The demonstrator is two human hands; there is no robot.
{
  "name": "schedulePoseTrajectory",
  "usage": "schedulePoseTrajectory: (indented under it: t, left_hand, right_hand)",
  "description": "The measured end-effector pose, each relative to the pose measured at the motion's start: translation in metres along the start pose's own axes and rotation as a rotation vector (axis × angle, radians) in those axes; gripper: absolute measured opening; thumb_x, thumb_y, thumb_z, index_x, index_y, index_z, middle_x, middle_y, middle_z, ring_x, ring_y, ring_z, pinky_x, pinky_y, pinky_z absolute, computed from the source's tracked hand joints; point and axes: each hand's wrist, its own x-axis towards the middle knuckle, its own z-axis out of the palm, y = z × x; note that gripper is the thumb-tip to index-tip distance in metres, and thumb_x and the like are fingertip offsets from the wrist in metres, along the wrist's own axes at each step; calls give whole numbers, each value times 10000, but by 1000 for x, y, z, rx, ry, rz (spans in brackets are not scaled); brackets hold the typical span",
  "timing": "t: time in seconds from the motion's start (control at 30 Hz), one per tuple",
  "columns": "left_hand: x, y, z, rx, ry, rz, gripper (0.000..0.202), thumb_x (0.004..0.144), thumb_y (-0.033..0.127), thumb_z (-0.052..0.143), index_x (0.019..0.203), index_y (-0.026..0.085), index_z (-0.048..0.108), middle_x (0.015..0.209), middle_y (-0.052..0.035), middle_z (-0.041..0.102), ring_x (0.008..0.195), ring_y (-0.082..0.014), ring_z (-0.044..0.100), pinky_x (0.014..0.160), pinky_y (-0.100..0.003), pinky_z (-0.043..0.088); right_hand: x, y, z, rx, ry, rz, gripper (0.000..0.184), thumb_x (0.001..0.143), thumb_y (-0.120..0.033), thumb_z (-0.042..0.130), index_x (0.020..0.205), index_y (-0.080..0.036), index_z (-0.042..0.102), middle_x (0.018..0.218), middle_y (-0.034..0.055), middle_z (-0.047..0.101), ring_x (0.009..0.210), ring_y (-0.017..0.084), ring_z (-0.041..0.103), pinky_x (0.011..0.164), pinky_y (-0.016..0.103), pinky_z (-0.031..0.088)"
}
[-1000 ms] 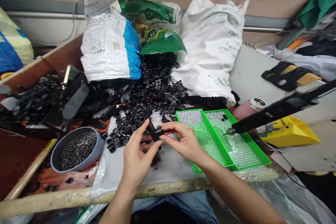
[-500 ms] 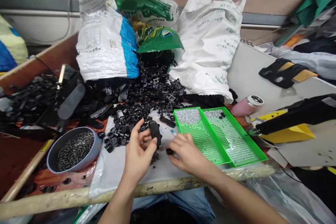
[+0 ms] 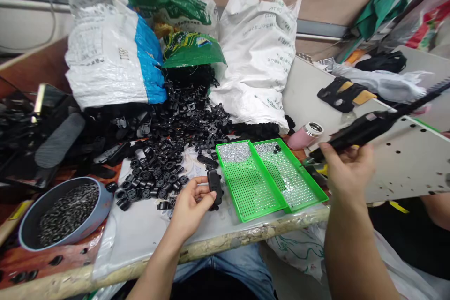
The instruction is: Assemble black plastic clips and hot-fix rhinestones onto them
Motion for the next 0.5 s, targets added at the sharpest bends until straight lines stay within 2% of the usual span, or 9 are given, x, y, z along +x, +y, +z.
schedulePoseTrajectory:
  t: [0.03, 0.07, 0.1, 0.13, 0.17, 0.27, 0.33, 0.5]
  left_hand:
    - [1, -2, 3, 14, -9, 5, 431, 675, 314, 800, 1048, 161, 650, 712, 1, 677, 673, -155, 619, 648, -261, 475]
    - [2, -4, 5, 29, -15, 13, 433, 680, 308, 794, 1060, 152, 661, 665, 23, 643, 647, -146, 598, 642, -256, 461]
    - [2, -6, 7, 42, -18, 20, 436, 683, 301, 788, 1072, 142, 673, 624, 42, 604, 623, -137, 576, 635, -251, 449]
    - [3, -8, 8, 51, -21, 23, 439, 683, 292, 785, 1079, 132, 685, 596, 57, 569, 600, -128, 553, 626, -247, 436]
    - [4, -10, 10, 59, -22, 22, 440, 681, 285, 783, 1081, 122, 695, 581, 65, 545, 583, -120, 533, 617, -244, 424]
    - [5, -13, 13, 62, -17, 10, 436, 667, 278, 782, 1061, 105, 712, 579, 62, 545, 557, -107, 501, 590, -236, 392]
    - [4, -12, 15, 45, -10, 4, 442, 655, 283, 783, 1051, 100, 711, 567, 65, 540, 535, -97, 478, 567, -230, 369]
    - [3, -12, 16, -9, -3, -5, 423, 642, 277, 779, 1015, 97, 694, 558, 70, 541, 527, -87, 470, 561, -219, 370]
  right_hand:
    - [-15, -7, 12, 96, -24, 21, 519, 542, -239, 927, 936, -254, 591, 905, 28, 679, 821, 200, 702, 815, 389, 552]
    - [-33, -18, 24, 196, -125, 85, 497, 587, -244, 900, 978, -250, 594, 921, 8, 679, 800, 173, 695, 811, 375, 558]
    - [-52, -30, 37, 272, -284, 183, 449, 635, -255, 865, 997, -243, 600, 897, -9, 679, 753, 156, 686, 788, 370, 565]
    - [-71, -44, 49, 338, -418, 263, 388, 690, -269, 817, 1012, -237, 602, 826, -27, 671, 698, 151, 677, 744, 368, 568]
    - [-90, -58, 60, 402, -487, 302, 346, 729, -265, 774, 1028, -236, 603, 745, -49, 650, 646, 143, 659, 701, 353, 563]
    - [-133, -97, 85, 658, -558, 316, 268, 812, -242, 687, 1058, -261, 584, 563, -108, 530, 482, 109, 536, 582, 310, 518]
    - [-151, -114, 95, 746, -598, 344, 273, 835, -277, 677, 1085, -271, 569, 538, -118, 491, 432, 101, 481, 535, 303, 493]
    - [-165, -125, 102, 743, -654, 369, 337, 827, -338, 713, 1112, -270, 546, 533, -124, 483, 409, 99, 461, 499, 291, 470]
